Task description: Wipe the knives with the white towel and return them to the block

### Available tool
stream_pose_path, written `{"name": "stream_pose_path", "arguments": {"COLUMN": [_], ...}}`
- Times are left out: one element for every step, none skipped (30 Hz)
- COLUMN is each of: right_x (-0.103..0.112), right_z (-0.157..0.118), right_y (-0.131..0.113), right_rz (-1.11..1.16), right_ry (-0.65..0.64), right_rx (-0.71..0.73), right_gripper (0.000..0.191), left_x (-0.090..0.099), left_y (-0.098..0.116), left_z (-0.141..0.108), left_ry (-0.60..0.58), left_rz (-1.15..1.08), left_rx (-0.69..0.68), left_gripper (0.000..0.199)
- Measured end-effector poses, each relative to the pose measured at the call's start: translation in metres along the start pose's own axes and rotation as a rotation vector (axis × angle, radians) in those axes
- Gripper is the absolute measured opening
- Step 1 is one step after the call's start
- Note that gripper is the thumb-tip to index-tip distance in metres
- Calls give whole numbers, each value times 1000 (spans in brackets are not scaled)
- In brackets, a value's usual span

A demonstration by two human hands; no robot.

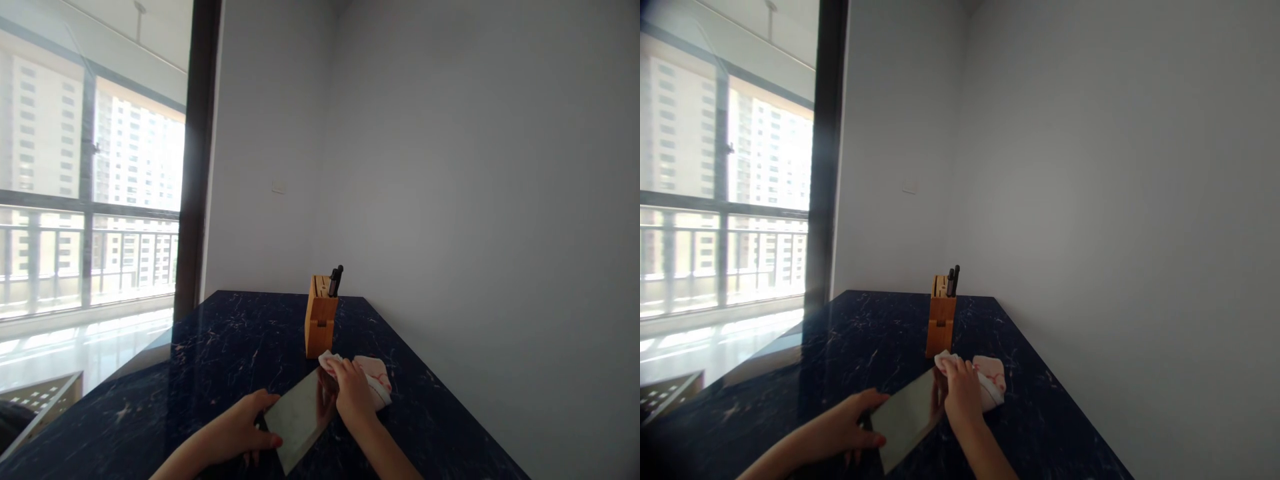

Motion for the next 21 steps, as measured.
{"name": "stream_pose_path", "arguments": {"right_x": [1,2,1,1,0,-2,-3,-3,-4,-4,-4,-4,-4,-4,-4,-3,-2,0,2,4,7], "right_z": [0,1,1,1,1,0,0,-1,-1,-2,-2,-2,-2,-2,-2,-1,-1,-1,-1,-2,-2], "right_y": [0,-1,-2,-3,-4,-5,-6,-6,-6,-6,-5,-5,-5,-4,-4,-4,-5,-6,-8,-9,-11], "right_rz": [5,4,-2,-14,-28,-41,-50,-54,-53,-49,-42,-32,-21,-9,4,20,37,57,76,94,109], "right_ry": [12,20,22,16,5,-7,-15,-21,-24,-23,-21,-20,-16,-9,1,13,28,43,59,74,88], "right_rx": [-3,0,9,20,32,40,44,46,46,46,47,48,48,47,46,48,53,61,72,84,96], "right_gripper": [50,50,49,48,47,46,45,45,45,47,48,48,48,47,46,45,44,44,45,46,47], "left_x": [6,11,15,17,19,20,21,22,22,22,22,22,22,23,25,27,29,31,33,34,36], "left_y": [3,5,6,6,4,3,1,0,-1,-3,-4,-6,-8,-9,-9,-9,-9,-8,-7,-6,-6], "left_z": [0,0,0,0,0,-1,-2,-2,-3,-3,-3,-2,-2,-1,0,0,1,1,1,1,1], "left_ry": [61,117,157,179,192,203,214,220,222,219,216,217,221,229,243,261,282,305,328,348,365], "left_rz": [90,179,255,314,359,401,439,469,491,507,521,538,561,589,618,644,666,681,695,709,721], "left_rx": [-31,-57,-70,-66,-49,-32,-20,-13,-9,-4,2,11,21,27,26,17,3,-14,-30,-44,-55], "left_gripper": [39,35,33,33,33,34,35,35,35,35,35,34,34,35,36,38,39,41,42,43,43]}}
Point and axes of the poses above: each hand's wrist, its own z-axis towards the middle knuckle, its own x-axis out of the back of the hand, y = z × x, the point moved 6 cm from there along z, towards the middle knuckle, and after that the axes turned 9 degrees about z, right-handed, at the moved point
